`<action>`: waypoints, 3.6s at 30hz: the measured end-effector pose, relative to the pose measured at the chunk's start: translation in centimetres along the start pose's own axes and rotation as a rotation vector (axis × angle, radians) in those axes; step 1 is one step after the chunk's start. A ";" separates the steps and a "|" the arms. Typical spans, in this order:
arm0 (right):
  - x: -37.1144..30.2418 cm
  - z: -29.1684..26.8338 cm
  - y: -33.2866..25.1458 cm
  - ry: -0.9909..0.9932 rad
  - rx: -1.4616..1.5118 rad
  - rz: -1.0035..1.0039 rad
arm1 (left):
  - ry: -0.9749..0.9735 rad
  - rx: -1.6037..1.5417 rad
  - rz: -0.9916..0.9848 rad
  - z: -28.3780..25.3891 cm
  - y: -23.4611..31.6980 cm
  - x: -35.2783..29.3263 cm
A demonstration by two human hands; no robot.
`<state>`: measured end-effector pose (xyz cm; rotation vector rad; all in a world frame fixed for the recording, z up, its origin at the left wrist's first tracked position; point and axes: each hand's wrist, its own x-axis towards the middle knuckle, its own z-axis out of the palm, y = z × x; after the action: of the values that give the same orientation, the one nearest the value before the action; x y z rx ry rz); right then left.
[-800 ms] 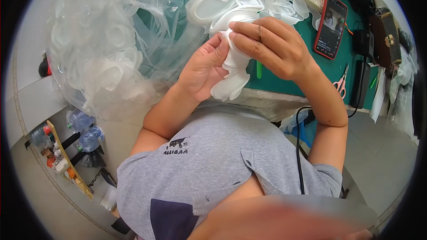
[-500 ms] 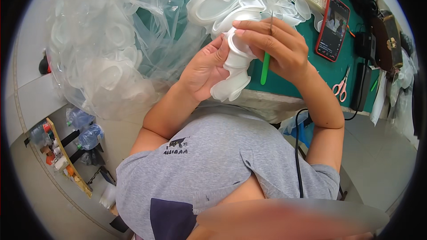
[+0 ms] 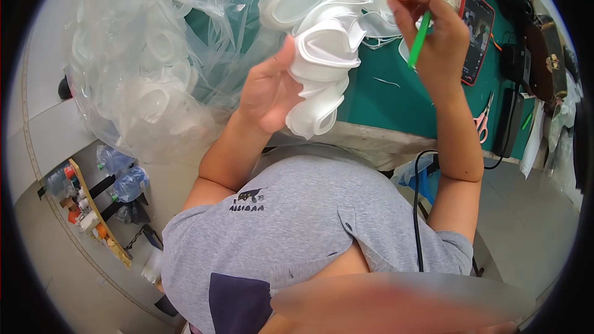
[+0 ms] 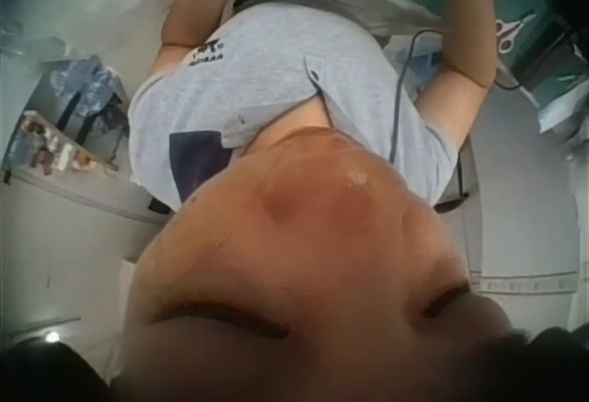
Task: Inspecting and assembling white plastic product components using a trimming tool and scissors.
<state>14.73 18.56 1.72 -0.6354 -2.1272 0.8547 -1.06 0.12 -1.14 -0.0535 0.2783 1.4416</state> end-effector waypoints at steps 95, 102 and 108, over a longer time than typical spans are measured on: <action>-2.5 0.8 -4.2 -0.339 -0.458 -0.930 | 0.085 0.145 -0.053 2.3 -1.4 -0.9; -2.3 1.0 -4.0 -0.345 -0.385 -0.891 | 0.113 0.087 -0.060 2.0 -1.3 -0.8; -1.6 0.3 -2.7 -0.233 -0.203 -0.753 | 0.120 -0.015 -0.087 1.9 -0.8 -1.1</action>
<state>15.03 15.61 2.85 0.2003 -2.4091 0.3019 -0.10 -0.70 0.88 -0.1625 0.3594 1.3558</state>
